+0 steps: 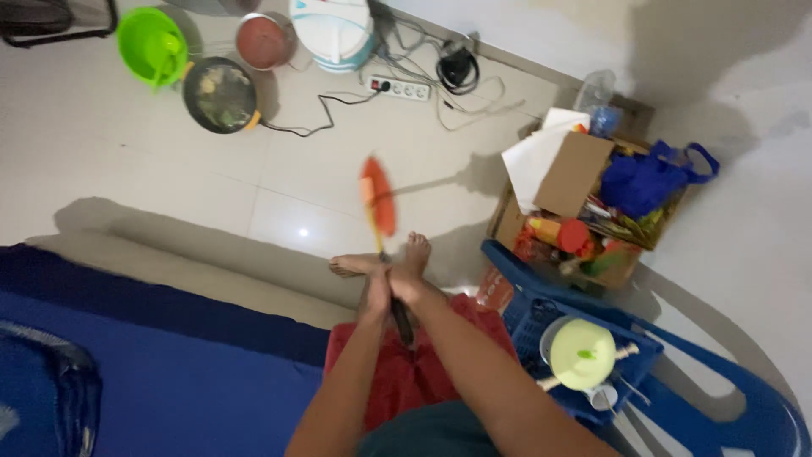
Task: Sweep the floor using a handheld broom.
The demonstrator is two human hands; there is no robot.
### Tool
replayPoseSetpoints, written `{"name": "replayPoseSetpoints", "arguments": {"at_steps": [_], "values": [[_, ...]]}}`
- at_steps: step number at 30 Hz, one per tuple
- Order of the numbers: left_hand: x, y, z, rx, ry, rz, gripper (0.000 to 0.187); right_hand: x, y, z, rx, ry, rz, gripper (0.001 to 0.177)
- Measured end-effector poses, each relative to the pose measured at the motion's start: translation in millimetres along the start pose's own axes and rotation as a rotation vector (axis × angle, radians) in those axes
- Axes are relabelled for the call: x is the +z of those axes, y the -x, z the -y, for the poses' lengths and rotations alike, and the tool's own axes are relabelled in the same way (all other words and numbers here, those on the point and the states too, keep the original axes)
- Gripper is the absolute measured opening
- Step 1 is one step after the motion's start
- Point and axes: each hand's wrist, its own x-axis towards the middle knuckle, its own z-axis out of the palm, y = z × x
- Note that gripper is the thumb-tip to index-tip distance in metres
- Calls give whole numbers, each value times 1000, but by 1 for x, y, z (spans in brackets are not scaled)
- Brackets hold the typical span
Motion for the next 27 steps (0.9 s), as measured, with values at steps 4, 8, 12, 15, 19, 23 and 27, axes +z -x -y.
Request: {"name": "replayPoseSetpoints", "arguments": {"at_steps": [4, 8, 12, 15, 19, 23, 27], "values": [[-48, -32, 39, -46, 75, -54, 67, 29, -2, 2, -71, 40, 51, 31], [-47, -11, 28, 18, -214, -136, 70, 44, 2, -9, -119, 78, 76, 31], [49, 148, -128, 291, -988, 133, 65, 40, -5, -9, -169, 102, 64, 31], [50, -30, 39, 331, -399, 291, 67, 43, -59, -49, -203, 114, 45, 31], [140, -10, -39, 418, -1450, 213, 70, -13, -112, -46, 60, -443, -164, 44], [176, -40, -32, -251, -158, 354, 70, -58, -132, 8, 37, 48, -239, 35], [113, -161, 64, 571, -1769, 54, 66, -34, -142, 21, 59, 67, -210, 37]]}}
